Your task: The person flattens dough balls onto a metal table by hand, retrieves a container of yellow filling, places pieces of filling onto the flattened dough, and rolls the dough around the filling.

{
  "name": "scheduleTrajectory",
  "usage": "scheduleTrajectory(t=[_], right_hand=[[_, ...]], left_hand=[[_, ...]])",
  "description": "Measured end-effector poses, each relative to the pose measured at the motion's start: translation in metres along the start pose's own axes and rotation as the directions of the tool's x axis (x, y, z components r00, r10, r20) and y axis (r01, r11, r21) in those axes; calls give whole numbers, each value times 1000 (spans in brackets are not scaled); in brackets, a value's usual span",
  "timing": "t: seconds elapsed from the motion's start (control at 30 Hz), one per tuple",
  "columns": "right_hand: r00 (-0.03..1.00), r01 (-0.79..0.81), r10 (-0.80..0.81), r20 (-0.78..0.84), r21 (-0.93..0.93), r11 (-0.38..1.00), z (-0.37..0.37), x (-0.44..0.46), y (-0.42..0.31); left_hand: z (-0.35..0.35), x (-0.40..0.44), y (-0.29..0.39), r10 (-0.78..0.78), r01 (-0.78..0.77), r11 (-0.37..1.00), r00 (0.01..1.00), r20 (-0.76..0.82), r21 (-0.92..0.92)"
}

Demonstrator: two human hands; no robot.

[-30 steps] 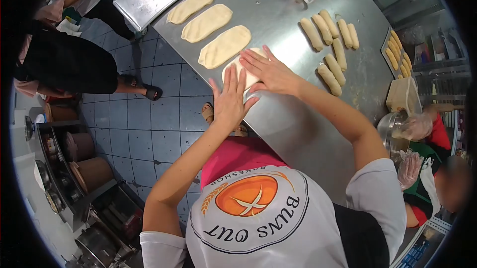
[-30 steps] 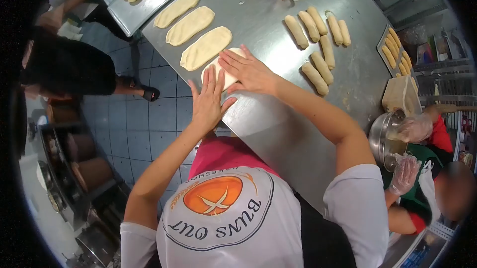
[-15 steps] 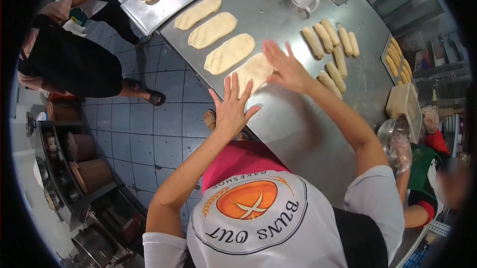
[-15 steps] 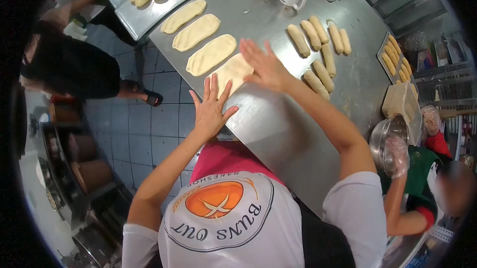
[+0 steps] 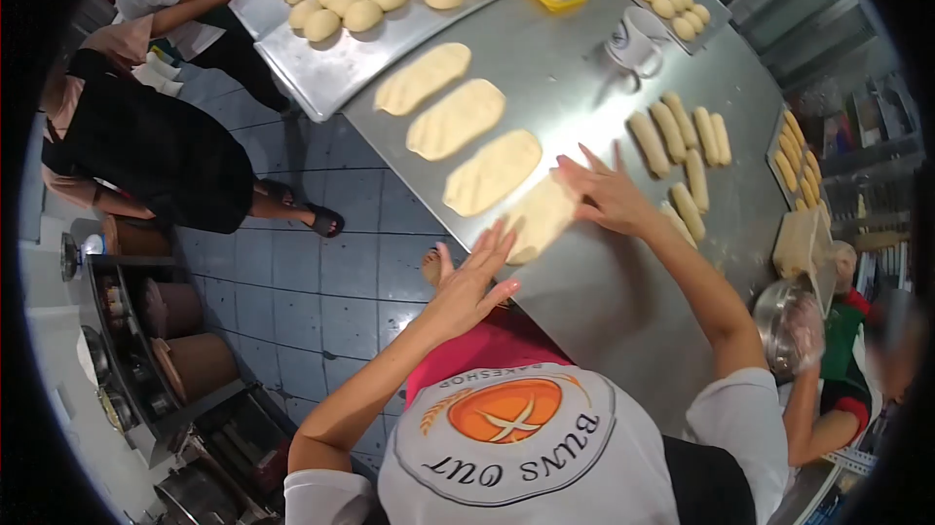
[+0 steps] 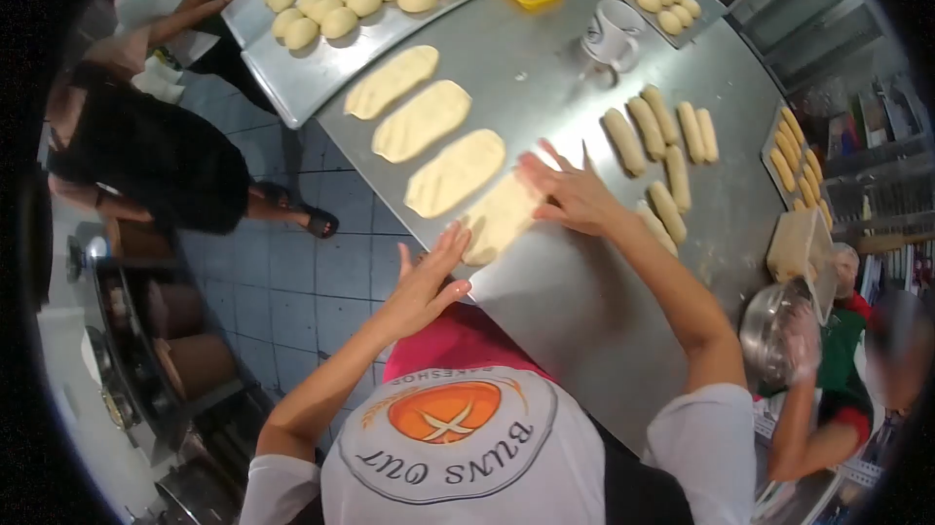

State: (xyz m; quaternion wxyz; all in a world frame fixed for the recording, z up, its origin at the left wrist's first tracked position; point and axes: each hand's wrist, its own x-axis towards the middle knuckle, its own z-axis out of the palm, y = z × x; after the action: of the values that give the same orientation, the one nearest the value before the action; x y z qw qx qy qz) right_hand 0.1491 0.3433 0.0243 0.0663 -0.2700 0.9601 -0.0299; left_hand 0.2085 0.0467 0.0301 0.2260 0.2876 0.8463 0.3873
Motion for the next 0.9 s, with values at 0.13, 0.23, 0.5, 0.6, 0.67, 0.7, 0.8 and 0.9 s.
scheduleTrajectory(t=[0.13,0.23,0.5,0.6,0.67,0.7,0.8,0.9], right_hand=[[1000,10,-11,16,57,998,19,-7,0],[998,-60,61,18,-63,996,-5,3,8],[910,-335,387,-152,283,899,-2,-13,-19],[870,-373,458,-186,359,855,-5,-25,-22],[852,-404,492,-179,375,834,-10,-33,-26],[850,-406,496,-179,379,832,-11,-36,-27],[862,-383,471,-186,370,846,-15,-43,-29],[889,-281,408,-207,456,844,-19,-39,-36]], left_hand=[[-97,30,-51,-38,13,993,976,-214,-118],[-179,94,-124,29,-89,994,771,-636,-63],[-312,227,-271,234,196,892,571,-787,407],[-322,216,-280,70,-1,996,582,-810,85],[-335,203,-273,-88,95,995,539,-837,-43],[-337,198,-279,-209,-50,963,479,-853,-264],[-340,170,-276,-435,-445,637,466,-771,-629],[-301,120,-208,-316,-559,414,652,-689,-718]])
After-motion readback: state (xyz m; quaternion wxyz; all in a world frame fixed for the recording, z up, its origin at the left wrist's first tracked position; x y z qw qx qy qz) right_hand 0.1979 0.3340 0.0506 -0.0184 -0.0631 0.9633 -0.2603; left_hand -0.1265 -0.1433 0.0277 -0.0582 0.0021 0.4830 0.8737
